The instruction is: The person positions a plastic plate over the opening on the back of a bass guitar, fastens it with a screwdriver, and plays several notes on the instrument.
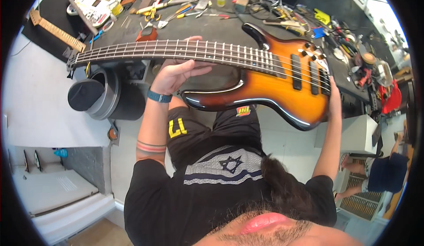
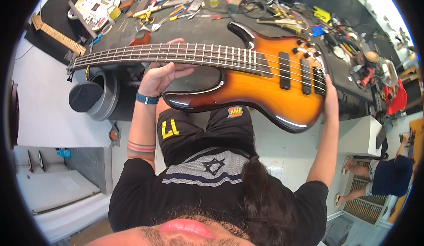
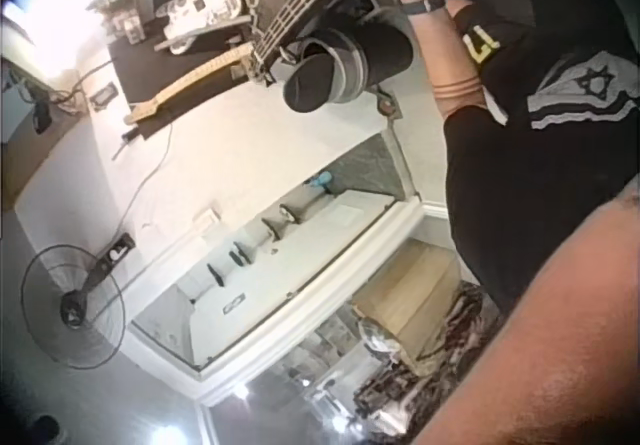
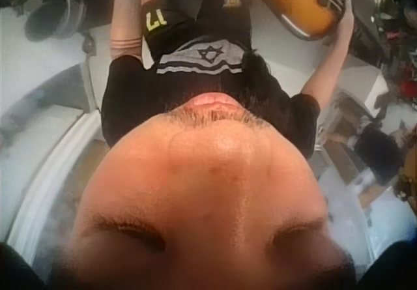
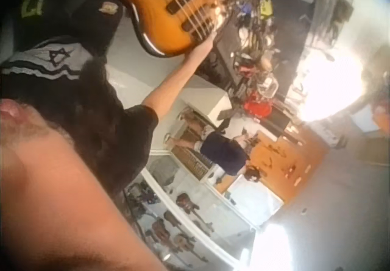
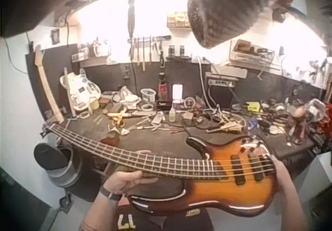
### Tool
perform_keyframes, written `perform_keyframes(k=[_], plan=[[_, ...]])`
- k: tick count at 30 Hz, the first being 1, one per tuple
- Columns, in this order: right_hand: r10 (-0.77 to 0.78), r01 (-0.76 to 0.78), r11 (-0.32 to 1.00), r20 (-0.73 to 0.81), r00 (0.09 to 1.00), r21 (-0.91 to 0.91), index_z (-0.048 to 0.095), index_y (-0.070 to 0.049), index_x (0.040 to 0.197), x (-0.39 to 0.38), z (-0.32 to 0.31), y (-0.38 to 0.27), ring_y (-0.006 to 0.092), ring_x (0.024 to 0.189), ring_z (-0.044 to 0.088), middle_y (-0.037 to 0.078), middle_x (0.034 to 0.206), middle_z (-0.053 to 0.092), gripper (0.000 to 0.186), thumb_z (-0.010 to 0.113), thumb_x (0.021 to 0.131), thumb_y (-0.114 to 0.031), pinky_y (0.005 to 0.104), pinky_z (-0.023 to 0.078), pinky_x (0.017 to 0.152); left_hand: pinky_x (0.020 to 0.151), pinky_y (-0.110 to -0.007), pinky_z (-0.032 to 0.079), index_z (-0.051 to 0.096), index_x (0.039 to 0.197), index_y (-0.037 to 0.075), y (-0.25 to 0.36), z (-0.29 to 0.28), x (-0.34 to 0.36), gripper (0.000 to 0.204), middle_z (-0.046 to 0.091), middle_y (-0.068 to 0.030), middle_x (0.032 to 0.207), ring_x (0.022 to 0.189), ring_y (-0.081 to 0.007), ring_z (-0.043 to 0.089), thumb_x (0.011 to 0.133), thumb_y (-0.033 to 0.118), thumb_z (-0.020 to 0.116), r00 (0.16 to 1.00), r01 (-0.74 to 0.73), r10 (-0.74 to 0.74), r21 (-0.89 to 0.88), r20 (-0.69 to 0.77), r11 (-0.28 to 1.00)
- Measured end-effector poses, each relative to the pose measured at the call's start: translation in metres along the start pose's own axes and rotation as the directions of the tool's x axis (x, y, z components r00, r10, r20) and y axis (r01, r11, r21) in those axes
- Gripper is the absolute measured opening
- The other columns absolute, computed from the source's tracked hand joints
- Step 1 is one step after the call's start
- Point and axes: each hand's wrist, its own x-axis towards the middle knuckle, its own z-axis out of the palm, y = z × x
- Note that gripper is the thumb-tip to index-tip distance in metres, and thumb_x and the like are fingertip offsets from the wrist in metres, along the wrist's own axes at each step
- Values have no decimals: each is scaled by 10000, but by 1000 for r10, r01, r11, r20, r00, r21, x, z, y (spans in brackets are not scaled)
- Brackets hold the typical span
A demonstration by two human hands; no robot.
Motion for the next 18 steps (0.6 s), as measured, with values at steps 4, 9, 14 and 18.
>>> perform_keyframes(k=[4,9,14,18], plan=[[97,-107,990,106,990,89,691,8,1460,-26,-35,-5,143,1237,701,78,1359,757,479,570,1179,-361,322,521,1093,1166,-571,582,467,1604,-16,-3,18,-14,724,611,-272,1575,1477,-409,608,1036,273,810,994,-98,101,86,-36,992],[410,-372,877,71,909,-303,681,23,1475,-107,-82,-25,206,1229,725,124,1395,749,415,581,1168,-237,361,566,1092,1056,-495,666,605,1389,-31,-39,38,-57,812,750,-176,1251,1282,-381,747,860,470,965,972,-130,146,100,-183,987],[758,-672,623,96,645,-401,631,58,1519,-184,-108,30,286,1309,689,207,1477,706,517,467,1199,-314,383,535,1155,914,-426,717,623,1267,-62,-77,65,-128,609,766,-221,1152,1051,-331,817,944,359,922,938,24,-14,23,-345,999],[805,-539,332,-66,590,-774,642,60,1511,-226,-144,99,306,1359,661,244,1526,679,574,465,1193,-385,416,461,1226,904,-418,712,627,1227,-52,-99,57,-148,441,777,-206,1108,1005,-318,821,993,221,884,920,111,-136,-88,-368,990]])
